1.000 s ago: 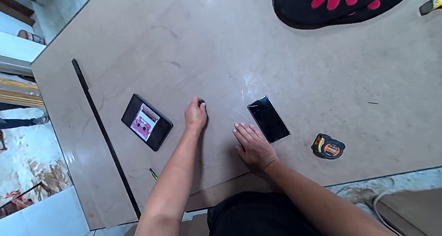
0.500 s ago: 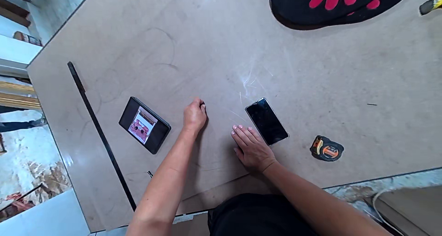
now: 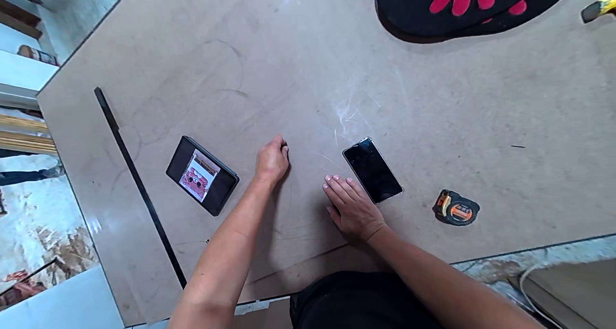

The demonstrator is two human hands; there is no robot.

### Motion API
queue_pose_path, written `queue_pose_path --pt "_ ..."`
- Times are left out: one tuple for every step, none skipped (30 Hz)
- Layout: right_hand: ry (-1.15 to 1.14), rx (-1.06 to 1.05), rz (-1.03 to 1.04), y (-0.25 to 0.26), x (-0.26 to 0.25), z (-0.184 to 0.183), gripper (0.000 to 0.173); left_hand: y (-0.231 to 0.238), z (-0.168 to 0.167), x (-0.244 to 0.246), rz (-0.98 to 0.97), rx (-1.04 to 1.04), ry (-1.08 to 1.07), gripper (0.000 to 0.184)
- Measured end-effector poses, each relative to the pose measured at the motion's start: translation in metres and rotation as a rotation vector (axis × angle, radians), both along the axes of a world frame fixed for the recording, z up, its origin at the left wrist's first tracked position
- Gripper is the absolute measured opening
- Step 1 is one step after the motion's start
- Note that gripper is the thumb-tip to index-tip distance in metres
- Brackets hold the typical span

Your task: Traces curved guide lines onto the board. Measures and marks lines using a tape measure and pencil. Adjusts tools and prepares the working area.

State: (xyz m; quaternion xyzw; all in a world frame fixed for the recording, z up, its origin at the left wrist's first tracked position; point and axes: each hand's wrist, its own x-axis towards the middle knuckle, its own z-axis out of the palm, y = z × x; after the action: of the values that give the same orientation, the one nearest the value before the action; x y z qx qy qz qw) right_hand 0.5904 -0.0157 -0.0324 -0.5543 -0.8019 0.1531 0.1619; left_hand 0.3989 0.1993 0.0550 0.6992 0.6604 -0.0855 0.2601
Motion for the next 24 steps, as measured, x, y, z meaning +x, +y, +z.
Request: queue_pose_path --pt "-0.003 0.000 0.002 0.000 0.000 0.000 0.059 0.004 0.000 -0.005 0.021 -0.004 0.007 0.021" --pt "-0.003 0.001 0.004 0.000 -0.001 0.000 0.059 0.007 0.001 -0.007 0.071 -0.002 0.014 0.022" --pt "-0.006 0.002 0.005 0.000 0.000 0.000 0.059 0.008 0.001 -0.006 0.125 0.000 0.015 0.022" --pt "-0.009 0.002 0.003 0.000 0.001 0.000 0.059 0.005 0.002 0.001 0.144 0.001 0.013 0.021" --pt "-0.010 0.000 0.002 0.000 0.001 0.000 0.059 0.000 0.002 0.006 0.121 -0.002 0.012 0.021" --pt "-0.010 -0.004 0.003 -0.001 0.000 0.001 0.059 -0.004 0.002 0.007 0.078 -0.007 0.017 0.021" --pt "-0.006 -0.005 0.004 -0.001 0.000 0.000 0.059 -0.004 0.002 0.005 0.059 -0.013 0.021 0.021" --pt "-0.001 -0.004 0.004 0.000 -0.001 0.000 0.059 -0.001 0.002 0.000 0.076 -0.018 0.020 0.021" --pt "0.003 -0.001 0.001 0.000 -0.001 0.000 0.059 0.001 0.003 -0.003 0.122 -0.017 0.013 0.021" --pt "0.004 -0.003 -0.001 0.000 -0.001 0.002 0.058 0.001 0.004 -0.001 0.166 -0.007 0.005 0.021" --pt "0.008 -0.003 -0.006 0.000 0.000 0.003 0.058 -0.002 0.004 0.003 0.178 0.008 0.003 0.020" --pt "0.015 -0.004 -0.008 0.000 0.000 0.004 0.058 -0.006 0.003 0.008 0.159 0.016 0.003 0.020" --pt "0.018 -0.005 -0.008 -0.001 -0.001 0.004 0.057 -0.009 0.002 0.009 0.127 0.016 0.006 0.020" --pt "0.014 -0.005 -0.004 0.000 -0.001 0.004 0.057 -0.009 0.001 0.007 0.110 0.010 0.010 0.020" --pt "0.011 0.000 -0.001 0.000 -0.001 0.002 0.058 -0.006 0.002 0.004 0.120 0.000 0.006 0.020" --pt "0.017 0.006 -0.002 -0.001 -0.001 0.001 0.058 -0.004 0.004 0.003 0.153 -0.015 -0.007 0.021" --pt "0.035 0.004 -0.009 -0.002 -0.001 0.002 0.058 -0.006 0.008 0.005 0.196 -0.024 -0.033 0.022" --pt "0.056 -0.015 -0.019 -0.002 -0.001 0.005 0.057 -0.011 0.012 0.009 0.229 -0.035 -0.056 0.024" --pt "0.066 -0.048 -0.028 -0.002 -0.001 0.010 0.057 -0.015 0.014 0.014 0.242 -0.048 -0.070 0.026" --pt "0.064 -0.071 -0.034 0.000 -0.002 0.014 0.057 -0.017 0.015 0.017 0.236 -0.056 -0.083 0.027" --pt "0.053 -0.073 -0.033 0.001 -0.003 0.016 0.058 -0.014 0.016 0.015 0.243 -0.066 -0.097 0.028" --pt "0.045 -0.070 -0.023 0.000 -0.003 0.016 0.060 -0.011 0.017 0.009 0.275 -0.072 -0.112 0.029" --pt "0.038 -0.057 -0.013 -0.001 -0.004 0.016 0.062 -0.009 0.020 -0.001 0.335 -0.076 -0.121 0.029" --pt "0.035 -0.039 -0.006 -0.003 -0.005 0.015 0.064 -0.009 0.022 -0.011 0.418 -0.063 -0.127 0.029"
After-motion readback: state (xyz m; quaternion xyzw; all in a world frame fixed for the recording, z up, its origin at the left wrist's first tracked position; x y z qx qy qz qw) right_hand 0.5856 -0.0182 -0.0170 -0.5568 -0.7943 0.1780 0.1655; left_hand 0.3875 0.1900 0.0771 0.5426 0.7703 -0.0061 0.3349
